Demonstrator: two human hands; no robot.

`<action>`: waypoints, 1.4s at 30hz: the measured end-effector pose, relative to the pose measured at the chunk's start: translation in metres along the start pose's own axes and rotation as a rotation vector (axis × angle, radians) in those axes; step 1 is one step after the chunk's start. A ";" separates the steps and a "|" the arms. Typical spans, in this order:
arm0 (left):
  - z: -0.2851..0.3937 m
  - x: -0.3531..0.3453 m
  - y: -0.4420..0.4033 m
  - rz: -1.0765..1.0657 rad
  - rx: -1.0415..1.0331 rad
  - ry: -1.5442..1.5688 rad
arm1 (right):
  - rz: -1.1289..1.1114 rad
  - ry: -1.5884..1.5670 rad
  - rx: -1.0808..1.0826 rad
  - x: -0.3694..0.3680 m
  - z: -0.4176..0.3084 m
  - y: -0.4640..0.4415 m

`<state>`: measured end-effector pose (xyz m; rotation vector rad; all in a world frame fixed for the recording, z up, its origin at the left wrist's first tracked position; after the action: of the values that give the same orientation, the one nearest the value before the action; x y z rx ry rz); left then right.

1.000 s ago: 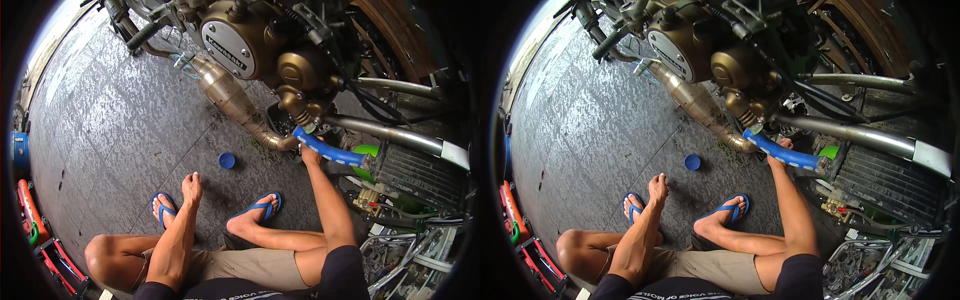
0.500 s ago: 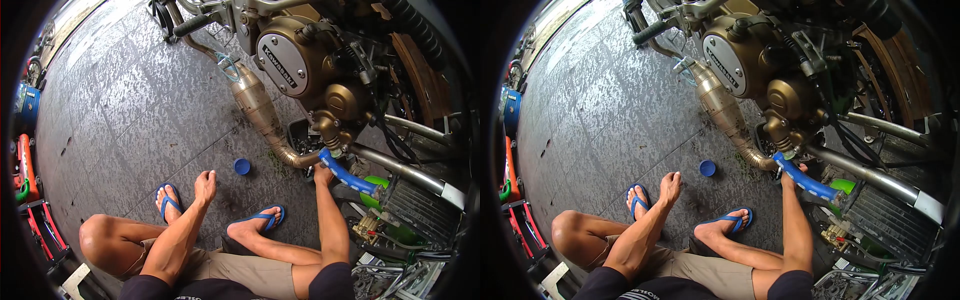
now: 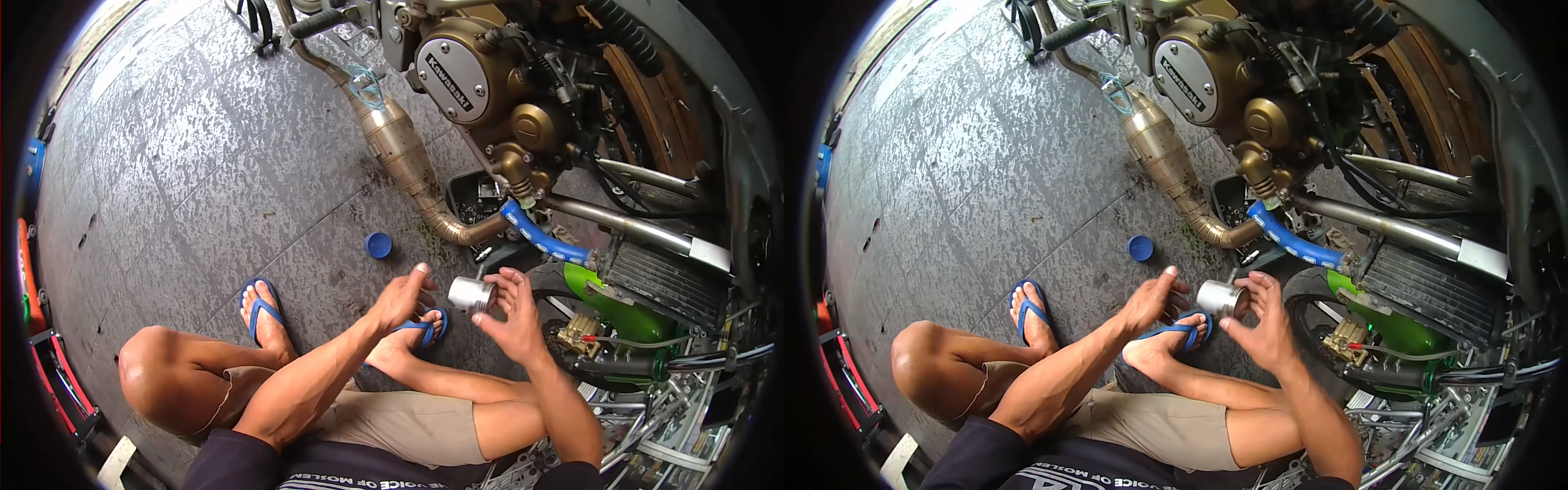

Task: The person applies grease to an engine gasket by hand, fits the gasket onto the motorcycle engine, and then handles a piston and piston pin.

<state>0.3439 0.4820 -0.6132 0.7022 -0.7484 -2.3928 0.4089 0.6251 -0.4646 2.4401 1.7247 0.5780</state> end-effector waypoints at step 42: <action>0.095 -0.025 0.094 0.133 -0.499 0.206 | 0.006 0.184 0.353 -0.049 -0.116 0.023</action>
<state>0.3351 0.4650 -0.4785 0.6471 -0.0965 -2.2103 0.3736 0.5558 -0.3626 2.6978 2.0471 0.5558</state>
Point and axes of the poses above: each hand's wrist, its own y-axis away from the middle knuckle, its own x-axis out of the back of the hand, z = x × y, the point moved 9 cm from there along -y, towards the middle knuckle, and after that the axes turned 10 degrees about -y, right-handed, at the moved point
